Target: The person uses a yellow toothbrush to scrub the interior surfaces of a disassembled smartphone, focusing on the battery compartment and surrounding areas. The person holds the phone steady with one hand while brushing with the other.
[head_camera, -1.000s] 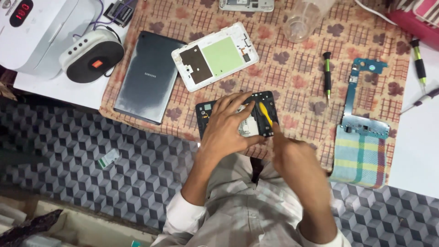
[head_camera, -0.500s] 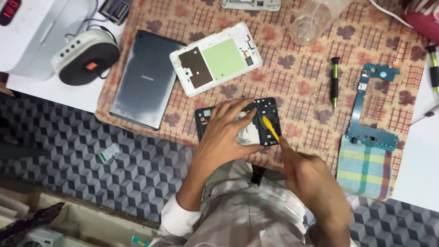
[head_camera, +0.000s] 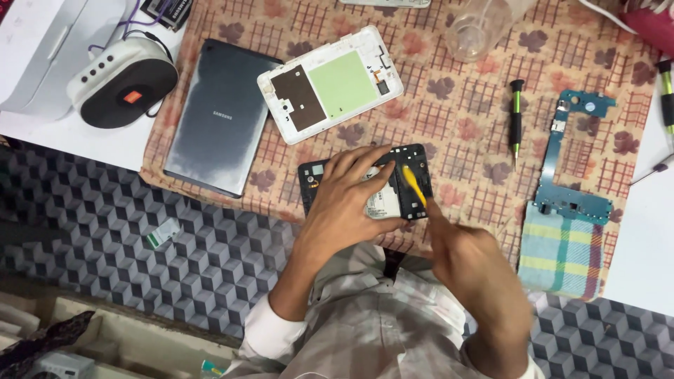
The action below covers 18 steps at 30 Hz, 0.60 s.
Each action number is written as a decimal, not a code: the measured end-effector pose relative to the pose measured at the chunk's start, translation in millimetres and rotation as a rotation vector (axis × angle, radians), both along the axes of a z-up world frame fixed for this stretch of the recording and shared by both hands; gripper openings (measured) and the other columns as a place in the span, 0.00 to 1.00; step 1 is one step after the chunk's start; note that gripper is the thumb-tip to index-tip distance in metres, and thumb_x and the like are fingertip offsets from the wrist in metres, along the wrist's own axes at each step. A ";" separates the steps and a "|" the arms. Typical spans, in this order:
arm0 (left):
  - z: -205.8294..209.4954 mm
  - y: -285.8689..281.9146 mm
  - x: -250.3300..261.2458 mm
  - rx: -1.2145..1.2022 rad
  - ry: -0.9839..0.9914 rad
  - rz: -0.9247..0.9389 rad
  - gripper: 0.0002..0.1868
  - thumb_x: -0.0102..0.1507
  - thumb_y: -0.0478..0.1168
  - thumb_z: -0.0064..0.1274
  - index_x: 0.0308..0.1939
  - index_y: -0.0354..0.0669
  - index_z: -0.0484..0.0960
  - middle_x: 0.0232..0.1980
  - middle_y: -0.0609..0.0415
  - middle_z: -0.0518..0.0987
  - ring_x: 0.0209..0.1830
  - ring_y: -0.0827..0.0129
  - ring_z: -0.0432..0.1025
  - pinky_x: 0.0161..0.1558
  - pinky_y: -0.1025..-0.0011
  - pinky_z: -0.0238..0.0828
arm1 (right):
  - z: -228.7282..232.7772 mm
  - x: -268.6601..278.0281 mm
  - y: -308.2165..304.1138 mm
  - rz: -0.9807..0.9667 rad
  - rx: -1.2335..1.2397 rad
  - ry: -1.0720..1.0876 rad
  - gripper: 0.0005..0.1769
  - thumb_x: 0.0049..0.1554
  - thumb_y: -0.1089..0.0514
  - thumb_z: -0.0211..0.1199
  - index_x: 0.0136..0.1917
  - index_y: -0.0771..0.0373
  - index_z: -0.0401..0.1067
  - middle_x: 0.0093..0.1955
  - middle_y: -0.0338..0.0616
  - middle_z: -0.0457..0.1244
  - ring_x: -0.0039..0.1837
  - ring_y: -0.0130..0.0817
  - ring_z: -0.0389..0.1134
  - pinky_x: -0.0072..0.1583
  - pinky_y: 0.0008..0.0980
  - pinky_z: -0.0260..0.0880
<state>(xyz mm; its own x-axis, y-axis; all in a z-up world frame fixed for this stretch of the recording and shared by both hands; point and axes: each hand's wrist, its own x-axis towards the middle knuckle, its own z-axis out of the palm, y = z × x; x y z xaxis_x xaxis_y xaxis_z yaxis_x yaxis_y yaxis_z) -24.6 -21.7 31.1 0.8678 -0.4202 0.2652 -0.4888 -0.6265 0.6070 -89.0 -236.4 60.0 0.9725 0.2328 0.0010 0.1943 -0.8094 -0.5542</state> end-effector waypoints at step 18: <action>-4.2 1.3 1.3 -0.004 -0.011 -0.017 0.46 0.46 0.57 0.72 0.61 0.32 0.80 0.74 0.48 0.68 0.74 0.53 0.58 0.74 0.53 0.49 | -4.0 -40.6 -16.0 -0.064 -0.134 0.284 0.27 0.59 0.66 0.60 0.72 0.63 0.71 0.30 0.53 0.68 0.30 0.39 0.68 0.36 0.42 0.67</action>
<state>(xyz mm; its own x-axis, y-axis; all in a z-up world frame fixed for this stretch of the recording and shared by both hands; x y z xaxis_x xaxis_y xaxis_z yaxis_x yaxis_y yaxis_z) -23.3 -20.5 26.9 0.8575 -0.4338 0.2768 -0.5063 -0.6153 0.6042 -129.6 -252.4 56.0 0.9424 0.1506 -0.2988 -0.0067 -0.8844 -0.4667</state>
